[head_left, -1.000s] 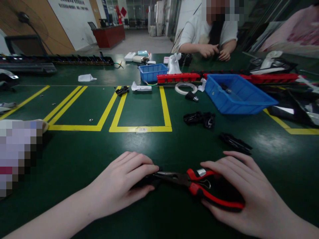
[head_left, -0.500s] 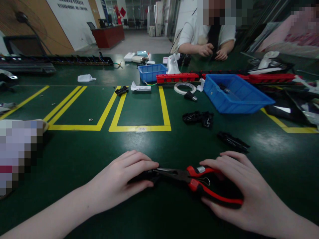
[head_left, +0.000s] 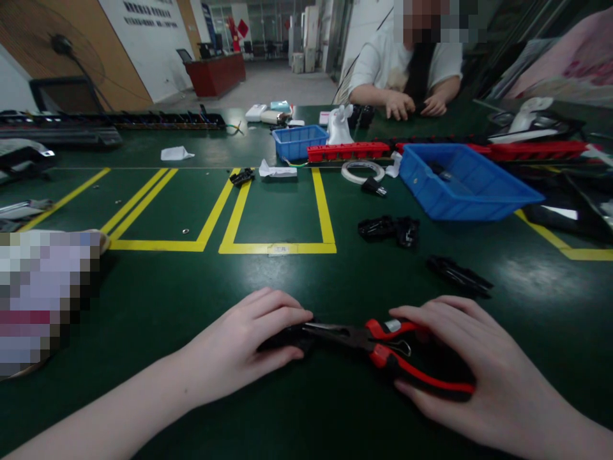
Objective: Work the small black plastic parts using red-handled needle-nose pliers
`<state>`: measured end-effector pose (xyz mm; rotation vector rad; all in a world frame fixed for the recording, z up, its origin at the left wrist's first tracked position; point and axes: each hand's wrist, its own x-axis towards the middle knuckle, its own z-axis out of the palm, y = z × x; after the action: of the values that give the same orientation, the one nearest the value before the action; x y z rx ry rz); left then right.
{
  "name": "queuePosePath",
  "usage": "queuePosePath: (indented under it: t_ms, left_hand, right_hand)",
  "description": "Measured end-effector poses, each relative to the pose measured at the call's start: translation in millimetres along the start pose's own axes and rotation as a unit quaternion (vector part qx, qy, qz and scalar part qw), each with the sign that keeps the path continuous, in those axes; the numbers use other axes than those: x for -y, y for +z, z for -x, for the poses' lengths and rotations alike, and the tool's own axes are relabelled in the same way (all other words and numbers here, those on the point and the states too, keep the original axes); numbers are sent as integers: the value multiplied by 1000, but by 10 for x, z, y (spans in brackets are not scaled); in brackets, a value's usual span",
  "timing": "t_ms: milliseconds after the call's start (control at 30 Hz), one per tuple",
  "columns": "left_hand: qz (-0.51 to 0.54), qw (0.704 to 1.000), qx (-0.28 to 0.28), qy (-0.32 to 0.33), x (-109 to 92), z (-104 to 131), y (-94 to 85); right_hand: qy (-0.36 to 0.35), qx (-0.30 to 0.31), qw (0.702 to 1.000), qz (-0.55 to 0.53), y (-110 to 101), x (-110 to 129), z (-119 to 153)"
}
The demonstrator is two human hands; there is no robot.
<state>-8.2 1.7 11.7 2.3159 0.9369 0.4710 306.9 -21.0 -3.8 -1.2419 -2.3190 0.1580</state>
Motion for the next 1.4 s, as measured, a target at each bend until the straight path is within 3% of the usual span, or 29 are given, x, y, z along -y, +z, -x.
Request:
queuePosePath:
  t_ms: [767,1400]
  left_hand:
    - [-32,999,-12,31,53,31,36]
    - [-21,1000,5,22,19,4,10]
  right_hand:
    - [6,15,1000,-1,-2,5,-7]
    - [-44,22,997,54,-24,0,-2]
